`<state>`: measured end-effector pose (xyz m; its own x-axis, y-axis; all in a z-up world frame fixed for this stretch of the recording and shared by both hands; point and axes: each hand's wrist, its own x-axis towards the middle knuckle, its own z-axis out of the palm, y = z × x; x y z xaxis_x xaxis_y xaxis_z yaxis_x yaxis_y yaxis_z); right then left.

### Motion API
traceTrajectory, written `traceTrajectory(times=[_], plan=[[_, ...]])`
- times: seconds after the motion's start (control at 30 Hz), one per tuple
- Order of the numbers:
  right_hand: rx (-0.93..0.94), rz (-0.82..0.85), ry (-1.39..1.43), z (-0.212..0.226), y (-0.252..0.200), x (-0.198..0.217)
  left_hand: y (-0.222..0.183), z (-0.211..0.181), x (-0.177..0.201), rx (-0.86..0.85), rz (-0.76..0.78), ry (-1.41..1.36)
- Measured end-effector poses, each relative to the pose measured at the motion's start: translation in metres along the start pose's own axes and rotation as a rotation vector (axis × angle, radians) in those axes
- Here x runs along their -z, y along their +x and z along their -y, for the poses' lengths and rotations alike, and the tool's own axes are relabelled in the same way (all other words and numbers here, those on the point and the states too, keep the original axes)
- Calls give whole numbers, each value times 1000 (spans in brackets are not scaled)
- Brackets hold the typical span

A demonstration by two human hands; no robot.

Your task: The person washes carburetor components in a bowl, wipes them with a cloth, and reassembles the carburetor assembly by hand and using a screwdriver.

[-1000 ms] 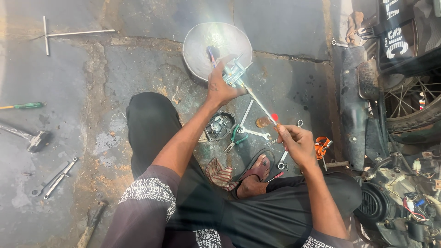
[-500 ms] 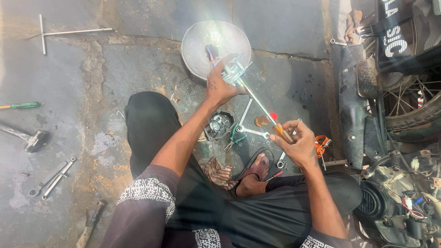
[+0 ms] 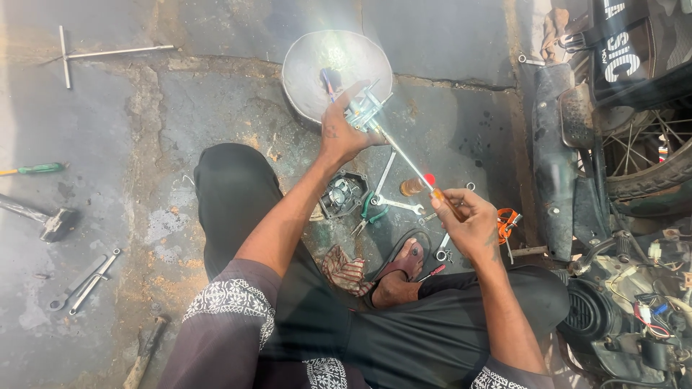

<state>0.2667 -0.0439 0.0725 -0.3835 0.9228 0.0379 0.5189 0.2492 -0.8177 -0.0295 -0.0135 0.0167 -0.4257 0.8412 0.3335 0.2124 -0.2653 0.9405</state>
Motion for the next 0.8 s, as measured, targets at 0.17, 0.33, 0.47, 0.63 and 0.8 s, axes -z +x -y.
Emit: traceTrajectory(times=[0.17, 0.33, 0.47, 0.63, 0.8], plan=[[-301, 119, 164, 1, 6, 5, -1, 6, -3, -16, 34, 31], [4, 60, 66, -3, 2, 3, 0, 6, -4, -31, 11, 23], [-362, 157, 360, -7, 7, 9, 1, 7, -5, 3, 32, 3], [-84, 76, 133, 1, 2, 6, 2, 8, -5, -21, 26, 0], [-402, 133, 350, -8, 7, 7, 0, 8, -4, -37, 22, 2]])
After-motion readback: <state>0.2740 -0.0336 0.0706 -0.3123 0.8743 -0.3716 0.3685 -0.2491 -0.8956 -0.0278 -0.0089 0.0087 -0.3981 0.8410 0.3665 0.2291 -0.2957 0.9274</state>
